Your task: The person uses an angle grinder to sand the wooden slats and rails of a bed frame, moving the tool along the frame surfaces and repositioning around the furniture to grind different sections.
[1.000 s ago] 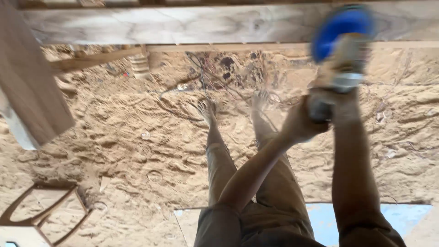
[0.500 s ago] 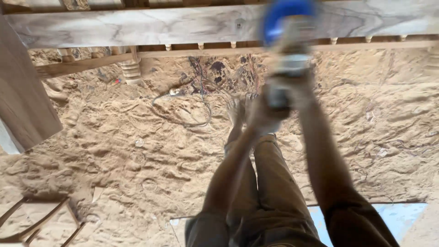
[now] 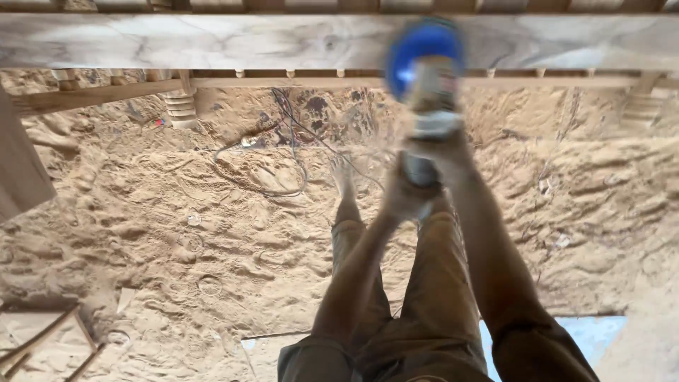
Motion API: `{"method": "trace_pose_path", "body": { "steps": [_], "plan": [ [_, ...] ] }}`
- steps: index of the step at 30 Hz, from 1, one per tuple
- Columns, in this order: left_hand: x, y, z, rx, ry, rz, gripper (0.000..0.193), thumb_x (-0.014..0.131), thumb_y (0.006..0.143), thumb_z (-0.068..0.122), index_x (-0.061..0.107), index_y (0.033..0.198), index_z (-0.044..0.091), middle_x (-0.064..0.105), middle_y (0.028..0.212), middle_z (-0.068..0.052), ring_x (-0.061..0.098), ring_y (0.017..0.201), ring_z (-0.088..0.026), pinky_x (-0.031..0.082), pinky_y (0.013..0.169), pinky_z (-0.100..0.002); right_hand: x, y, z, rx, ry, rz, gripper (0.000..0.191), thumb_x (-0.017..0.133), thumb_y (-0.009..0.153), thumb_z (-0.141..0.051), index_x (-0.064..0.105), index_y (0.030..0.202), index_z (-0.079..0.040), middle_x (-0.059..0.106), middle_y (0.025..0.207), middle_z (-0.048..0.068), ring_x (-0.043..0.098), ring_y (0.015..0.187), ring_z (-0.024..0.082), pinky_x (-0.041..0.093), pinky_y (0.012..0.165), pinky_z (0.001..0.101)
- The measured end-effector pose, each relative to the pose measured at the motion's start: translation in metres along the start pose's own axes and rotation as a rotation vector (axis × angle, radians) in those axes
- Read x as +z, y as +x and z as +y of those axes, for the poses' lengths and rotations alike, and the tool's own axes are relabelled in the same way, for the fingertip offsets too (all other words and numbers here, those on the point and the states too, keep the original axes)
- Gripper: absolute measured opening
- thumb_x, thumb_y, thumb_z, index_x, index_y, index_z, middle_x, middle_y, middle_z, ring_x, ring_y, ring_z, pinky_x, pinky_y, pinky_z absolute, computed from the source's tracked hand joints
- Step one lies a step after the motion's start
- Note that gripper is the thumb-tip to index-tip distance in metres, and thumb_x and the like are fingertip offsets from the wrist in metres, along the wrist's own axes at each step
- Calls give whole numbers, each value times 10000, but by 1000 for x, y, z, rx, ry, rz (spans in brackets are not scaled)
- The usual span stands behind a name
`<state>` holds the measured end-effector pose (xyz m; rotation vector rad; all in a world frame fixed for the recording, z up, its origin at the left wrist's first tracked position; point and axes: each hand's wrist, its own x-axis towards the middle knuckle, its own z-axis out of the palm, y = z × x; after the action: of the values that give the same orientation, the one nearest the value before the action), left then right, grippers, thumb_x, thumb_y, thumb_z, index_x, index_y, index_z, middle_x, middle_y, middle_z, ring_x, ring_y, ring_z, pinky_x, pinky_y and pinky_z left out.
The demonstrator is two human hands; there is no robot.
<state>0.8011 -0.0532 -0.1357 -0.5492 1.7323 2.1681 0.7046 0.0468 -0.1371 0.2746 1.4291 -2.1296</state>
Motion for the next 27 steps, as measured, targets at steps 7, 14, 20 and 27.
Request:
{"method": "trace_pose_path", "body": {
  "steps": [7, 14, 20, 27],
  "plan": [
    [154, 39, 22, -270, 538, -282, 953, 871, 664, 334, 400, 1420, -5, 731, 1067, -237, 742, 944, -378, 626, 844, -445, -160, -53, -68, -142, 27, 190, 483, 825, 827, 39, 612, 1255, -35, 686, 1094, 73, 721, 995, 232, 641, 888, 406],
    [144, 50, 36, -237, 479, -290, 849, 862, 658, 292, 474, 1356, 6, 738, 1033, -202, 758, 911, -345, 643, 822, -419, -136, -58, -89, -54, 79, 312, 358, 793, 816, 34, 657, 1141, -28, 698, 1024, 65, 730, 920, 238, 640, 852, 390],
    [9, 35, 19, -61, 67, -29, 443, 735, 790, 109, 579, 1161, -75, 704, 850, -155, 742, 672, -244, 688, 610, -372, -1, 27, -30, 61, -63, 9, 443, 902, 726, -44, 674, 1107, -45, 733, 984, 83, 750, 851, 193, 674, 772, 354],
    [-3, 26, 6, -3, 12, 54, 512, 765, 761, 108, 542, 1197, -40, 708, 901, -150, 721, 660, -215, 662, 601, -340, 22, 30, -27, 169, -317, 53, 564, 900, 641, -70, 651, 1147, -59, 763, 1002, 62, 769, 868, 168, 684, 802, 342]
  ]
}}
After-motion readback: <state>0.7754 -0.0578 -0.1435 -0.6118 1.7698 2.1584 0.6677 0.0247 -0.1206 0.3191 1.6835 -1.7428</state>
